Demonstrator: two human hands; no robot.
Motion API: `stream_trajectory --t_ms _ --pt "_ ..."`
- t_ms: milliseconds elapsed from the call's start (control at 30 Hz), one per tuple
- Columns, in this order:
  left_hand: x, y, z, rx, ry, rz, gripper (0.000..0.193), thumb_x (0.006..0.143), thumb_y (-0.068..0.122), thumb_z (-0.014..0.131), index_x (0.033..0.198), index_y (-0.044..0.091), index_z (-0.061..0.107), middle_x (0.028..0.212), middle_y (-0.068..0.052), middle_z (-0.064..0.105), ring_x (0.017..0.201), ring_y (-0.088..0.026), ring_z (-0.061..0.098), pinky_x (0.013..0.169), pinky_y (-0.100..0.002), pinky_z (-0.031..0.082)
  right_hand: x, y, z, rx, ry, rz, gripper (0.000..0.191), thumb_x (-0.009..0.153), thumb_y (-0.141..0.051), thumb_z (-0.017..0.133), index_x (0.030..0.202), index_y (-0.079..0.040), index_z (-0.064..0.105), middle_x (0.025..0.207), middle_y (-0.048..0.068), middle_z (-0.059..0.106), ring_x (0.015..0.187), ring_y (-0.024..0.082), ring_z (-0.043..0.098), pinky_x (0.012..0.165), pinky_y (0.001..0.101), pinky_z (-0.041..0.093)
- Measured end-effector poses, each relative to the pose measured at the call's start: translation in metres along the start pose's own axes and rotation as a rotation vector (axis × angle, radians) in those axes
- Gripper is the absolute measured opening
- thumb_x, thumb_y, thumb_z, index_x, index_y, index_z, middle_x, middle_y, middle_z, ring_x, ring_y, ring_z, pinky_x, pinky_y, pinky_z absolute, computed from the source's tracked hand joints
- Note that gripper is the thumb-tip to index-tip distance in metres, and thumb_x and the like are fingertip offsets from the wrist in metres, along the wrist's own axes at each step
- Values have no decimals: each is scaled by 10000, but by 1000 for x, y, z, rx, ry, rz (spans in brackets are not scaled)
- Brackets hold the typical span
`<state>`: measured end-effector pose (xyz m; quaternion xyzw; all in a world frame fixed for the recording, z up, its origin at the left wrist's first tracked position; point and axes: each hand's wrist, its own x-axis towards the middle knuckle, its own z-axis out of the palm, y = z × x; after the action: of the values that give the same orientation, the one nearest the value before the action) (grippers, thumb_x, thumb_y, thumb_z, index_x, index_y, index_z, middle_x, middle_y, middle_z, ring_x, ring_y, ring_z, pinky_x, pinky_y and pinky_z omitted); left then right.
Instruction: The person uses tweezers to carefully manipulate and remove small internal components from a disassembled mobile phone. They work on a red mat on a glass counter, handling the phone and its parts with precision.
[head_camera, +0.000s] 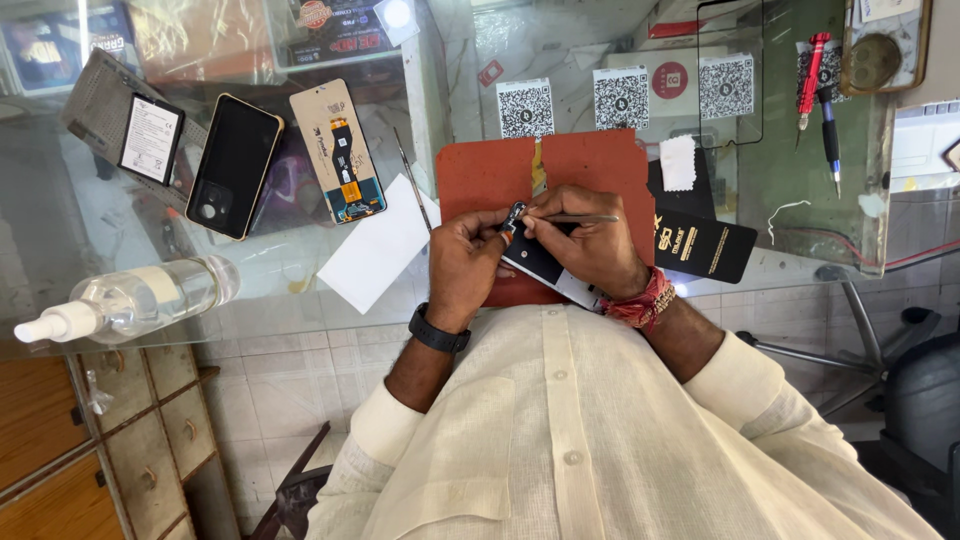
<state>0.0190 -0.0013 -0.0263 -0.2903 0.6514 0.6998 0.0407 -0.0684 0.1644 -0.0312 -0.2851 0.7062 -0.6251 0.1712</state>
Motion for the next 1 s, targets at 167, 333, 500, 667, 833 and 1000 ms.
stream_trajectory --t_ms 167,333,500,667,833,1000 --pt "1 -2 0 3 -5 10 261 918 -52 637 1169 -78 704 824 -81 720 654 -92 704 529 -210 631 1 2 1 -21 24 24 49 946 58 719 987 64 692 994 145 758 867 132 751 742 243 631" --pt "0 -1 0 -7 0 19 265 917 -57 630 1167 -85 714 827 -88 728 651 -95 704 533 -209 625 2 4 2 53 60 2 39 961 67 705 985 61 675 1036 148 748 892 134 749 782 253 634" --pt "0 -1 -1 7 -6 12 265 914 -59 625 1166 -88 701 835 -85 737 650 -95 714 534 -208 633 -1 5 0 -9 2 -37 48 947 71 723 981 61 690 1029 157 752 885 148 744 768 255 624" --pt "1 -3 -1 -6 -10 19 268 920 -59 627 1175 -91 702 822 -85 722 642 -97 702 533 -208 627 1 7 2 -16 17 21 44 950 73 709 985 56 688 996 144 760 869 141 758 744 245 627" --pt "1 -2 0 -22 -7 15 268 918 -59 633 1174 -94 704 819 -76 715 646 -91 695 532 -206 622 2 5 2 48 51 -24 43 964 68 714 968 52 675 1015 149 754 874 140 751 761 248 631" --pt "1 -2 -1 -19 -6 9 284 911 -61 635 1188 -100 688 804 -64 701 639 -90 689 532 -206 621 0 4 2 -19 10 -51 55 937 76 732 959 56 685 1005 157 753 866 149 746 751 256 622"
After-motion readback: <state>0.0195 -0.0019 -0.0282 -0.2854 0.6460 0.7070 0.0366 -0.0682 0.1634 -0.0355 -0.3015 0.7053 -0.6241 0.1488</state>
